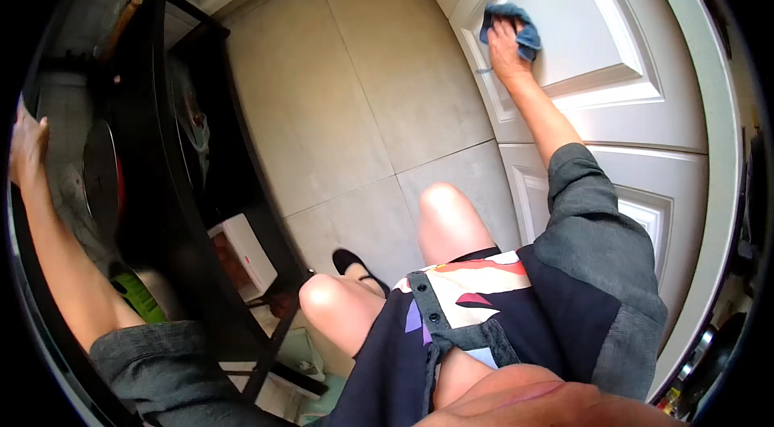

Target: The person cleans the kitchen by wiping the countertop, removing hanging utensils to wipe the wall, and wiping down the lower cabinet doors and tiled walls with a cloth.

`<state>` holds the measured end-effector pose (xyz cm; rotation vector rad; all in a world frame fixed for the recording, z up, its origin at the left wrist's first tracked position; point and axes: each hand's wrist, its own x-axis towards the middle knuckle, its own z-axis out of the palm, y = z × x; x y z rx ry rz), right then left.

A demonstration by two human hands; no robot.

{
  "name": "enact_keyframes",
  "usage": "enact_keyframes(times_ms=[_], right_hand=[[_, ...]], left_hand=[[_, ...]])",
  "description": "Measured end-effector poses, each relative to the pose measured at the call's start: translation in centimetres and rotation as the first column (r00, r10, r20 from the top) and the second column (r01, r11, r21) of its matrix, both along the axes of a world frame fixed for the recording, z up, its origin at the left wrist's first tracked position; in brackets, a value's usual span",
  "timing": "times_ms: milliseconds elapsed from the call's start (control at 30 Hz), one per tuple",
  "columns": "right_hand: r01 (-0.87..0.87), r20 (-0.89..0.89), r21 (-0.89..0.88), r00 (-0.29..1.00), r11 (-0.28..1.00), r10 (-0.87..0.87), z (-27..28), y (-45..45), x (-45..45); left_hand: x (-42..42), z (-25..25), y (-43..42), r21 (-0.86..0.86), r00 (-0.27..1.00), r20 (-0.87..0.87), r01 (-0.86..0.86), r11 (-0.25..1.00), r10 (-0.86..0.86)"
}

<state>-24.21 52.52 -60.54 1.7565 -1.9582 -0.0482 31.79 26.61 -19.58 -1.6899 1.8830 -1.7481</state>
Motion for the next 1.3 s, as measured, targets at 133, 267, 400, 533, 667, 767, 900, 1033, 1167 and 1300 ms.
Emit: enact_keyframes(times_ms=[133, 267, 400, 533, 667, 767, 900, 1033, 1167, 1300], right_hand=[[0.041, -0.115, 0.12, 0.993, 0.992, -0.027, -2.6, 0.4, 0.2], [0.1, -0.321, 0.347, 0.947, 0.932, 0.018, -3.4, 0.9, -0.4], [0.161, -0.403, 0.438, 0.914, 0.885, 0.033, 3.1, 0.9, -0.2], [0.101, -0.321, 0.11, 0.945, 0.989, -0.061, 10.9, 2.5, -1.1], [0.087, -0.307, -0.158, 0.943, 0.984, -0.132, 18.5, 6.3, -0.3], [0.122, -0.181, -0.135, 0.973, 0.983, -0.146, 21.8, 10.0, 2.3], [0.344, -0.29, -0.169, 0.879, 0.924, -0.38, 23.0, 14.7, 3.6], [0.408, -0.382, -0.227, 0.798, 0.885, -0.466, 25.4, 19.9, 5.3], [0.464, -0.431, -0.239, 0.736, 0.853, -0.522, 26.0, 25.5, 7.7], [0.565, -0.443, -0.328, 0.616, 0.757, -0.652, 25.0, 29.1, 8.1]], left_hand=[[0.9, 1.0, -0.8, -0.05, 0.996, -0.055, 0.068, 0.996, -0.07], [1.4, 0.7, -0.5, -0.117, 0.978, -0.115, 0.158, 0.98, -0.171], [2.4, -0.1, -0.8, -0.169, 0.93, -0.215, 0.265, 0.949, -0.298], [3.1, -1.3, -2.2, -0.237, 0.813, -0.317, 0.432, 0.87, -0.489], [3.4, -2.0, -2.8, -0.321, 0.81, -0.035, 0.545, 0.774, -0.585], [-0.5, -0.8, -1.4, -0.24, 0.878, -0.292, 0.318, 0.917, -0.38], [-1.0, 0.0, -1.3, -0.148, 0.916, -0.34, 0.172, 0.974, -0.213], [2.5, -2.0, -3.2, -0.278, 0.934, -0.043, 0.33, 0.902, -0.355], [4.0, -2.8, -4.5, -0.333, 0.92, 0.073, 0.387, 0.86, -0.386], [5.2, -3.1, -5.0, -0.348, 0.917, 0.124, 0.397, 0.849, -0.378]])
